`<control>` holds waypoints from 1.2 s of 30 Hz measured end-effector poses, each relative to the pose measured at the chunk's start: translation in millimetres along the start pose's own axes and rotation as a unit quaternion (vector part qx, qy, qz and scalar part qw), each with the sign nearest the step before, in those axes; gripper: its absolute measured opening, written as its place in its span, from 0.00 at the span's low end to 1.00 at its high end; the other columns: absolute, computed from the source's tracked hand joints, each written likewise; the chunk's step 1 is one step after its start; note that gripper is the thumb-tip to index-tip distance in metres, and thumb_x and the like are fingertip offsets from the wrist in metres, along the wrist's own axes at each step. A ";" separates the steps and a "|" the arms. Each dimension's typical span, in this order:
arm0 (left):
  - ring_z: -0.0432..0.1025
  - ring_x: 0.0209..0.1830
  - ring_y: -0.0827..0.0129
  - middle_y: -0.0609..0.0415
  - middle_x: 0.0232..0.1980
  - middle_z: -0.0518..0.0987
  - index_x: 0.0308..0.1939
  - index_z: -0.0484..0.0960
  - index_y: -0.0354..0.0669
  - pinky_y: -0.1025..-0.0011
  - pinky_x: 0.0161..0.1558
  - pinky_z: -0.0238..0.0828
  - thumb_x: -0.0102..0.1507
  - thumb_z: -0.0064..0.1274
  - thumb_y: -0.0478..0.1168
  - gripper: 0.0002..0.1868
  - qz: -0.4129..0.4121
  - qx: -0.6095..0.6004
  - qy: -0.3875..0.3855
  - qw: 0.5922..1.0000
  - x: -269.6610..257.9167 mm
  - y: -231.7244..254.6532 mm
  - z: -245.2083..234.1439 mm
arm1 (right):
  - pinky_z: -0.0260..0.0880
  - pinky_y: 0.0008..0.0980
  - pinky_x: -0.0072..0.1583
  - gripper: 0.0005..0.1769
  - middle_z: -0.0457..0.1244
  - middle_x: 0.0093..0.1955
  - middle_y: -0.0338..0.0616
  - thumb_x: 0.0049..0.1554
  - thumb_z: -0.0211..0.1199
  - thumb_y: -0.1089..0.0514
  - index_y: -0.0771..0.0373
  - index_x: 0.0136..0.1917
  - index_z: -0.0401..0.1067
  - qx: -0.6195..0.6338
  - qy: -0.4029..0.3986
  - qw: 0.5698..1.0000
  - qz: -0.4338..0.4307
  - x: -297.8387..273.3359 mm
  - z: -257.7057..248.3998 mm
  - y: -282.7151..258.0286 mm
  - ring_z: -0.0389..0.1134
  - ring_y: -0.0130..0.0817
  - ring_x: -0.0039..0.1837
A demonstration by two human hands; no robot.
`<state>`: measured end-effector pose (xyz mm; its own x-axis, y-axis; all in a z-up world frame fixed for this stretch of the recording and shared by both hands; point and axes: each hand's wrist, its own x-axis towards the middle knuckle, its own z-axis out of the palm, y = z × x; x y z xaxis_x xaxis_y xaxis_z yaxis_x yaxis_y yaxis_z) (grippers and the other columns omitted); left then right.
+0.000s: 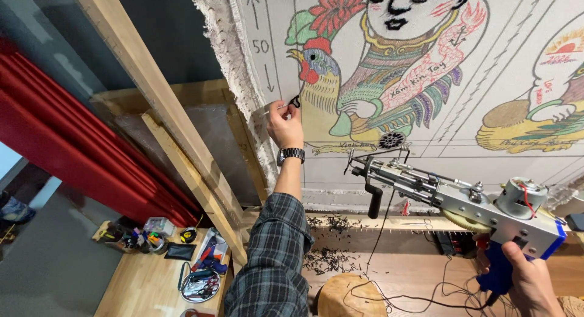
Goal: Using a tufting gun to apply yarn to a canvas following a printed pattern
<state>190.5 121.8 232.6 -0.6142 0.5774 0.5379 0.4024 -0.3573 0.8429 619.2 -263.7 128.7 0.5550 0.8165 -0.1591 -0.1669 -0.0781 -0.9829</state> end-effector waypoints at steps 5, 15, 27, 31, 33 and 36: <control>0.81 0.48 0.59 0.46 0.50 0.85 0.53 0.71 0.47 0.60 0.49 0.83 0.61 0.64 0.33 0.20 -0.021 -0.072 -0.095 0.993 -12.5 6.4 -27.2 | 0.63 0.55 0.41 0.40 0.63 0.45 0.67 0.60 0.63 0.40 0.79 0.67 0.64 0.049 -0.069 0.995 -0.043 -21.0 38.7 -28.9 0.58 0.50 0.35; 0.83 0.33 0.64 0.58 0.39 0.89 0.50 0.67 0.53 0.58 0.33 0.78 0.62 0.63 0.37 0.20 -0.009 -0.014 -0.091 0.996 4.7 15.3 -22.8 | 0.65 0.50 0.40 0.42 0.66 0.50 0.58 0.57 0.65 0.35 0.74 0.66 0.67 0.067 -0.084 0.991 -0.075 -22.4 58.0 -26.5 0.60 0.46 0.34; 0.83 0.41 0.63 0.49 0.46 0.86 0.52 0.68 0.45 0.66 0.39 0.87 0.61 0.65 0.32 0.23 -0.026 -0.074 -0.102 0.992 -6.6 5.6 -27.1 | 0.62 0.46 0.38 0.41 0.66 0.54 0.60 0.59 0.64 0.36 0.74 0.67 0.65 0.059 -0.048 0.995 -0.067 -32.8 64.3 -32.2 0.60 0.47 0.37; 0.78 0.46 0.62 0.49 0.47 0.82 0.50 0.68 0.47 0.63 0.52 0.79 0.59 0.65 0.32 0.22 0.024 -0.095 -0.090 0.991 -17.7 0.6 -36.2 | 0.61 0.41 0.36 0.44 0.67 0.53 0.57 0.55 0.67 0.32 0.67 0.70 0.66 0.073 -0.049 0.994 -0.068 -35.4 66.8 -35.8 0.60 0.43 0.38; 0.78 0.49 0.62 0.49 0.49 0.82 0.52 0.68 0.48 0.62 0.56 0.78 0.60 0.63 0.31 0.22 0.020 -0.107 -0.099 0.989 -18.4 -3.9 -35.5 | 0.62 0.38 0.36 0.45 0.67 0.53 0.56 0.54 0.69 0.31 0.64 0.71 0.66 0.085 -0.052 0.993 -0.064 -36.6 68.7 -36.9 0.61 0.41 0.38; 0.80 0.49 0.60 0.47 0.51 0.83 0.54 0.68 0.47 0.61 0.52 0.82 0.61 0.64 0.33 0.23 0.033 -0.084 -0.104 0.991 -16.7 -5.8 -32.6 | 0.60 0.40 0.35 0.43 0.66 0.55 0.57 0.56 0.67 0.32 0.65 0.70 0.64 0.079 -0.034 0.994 -0.062 -43.3 77.5 -43.8 0.59 0.41 0.36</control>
<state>176.3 90.3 219.1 -0.4308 0.6810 0.5922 0.3083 -0.5057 0.8058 539.3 -251.3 185.9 0.5239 0.8514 -0.0259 -0.2289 0.1114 -0.9671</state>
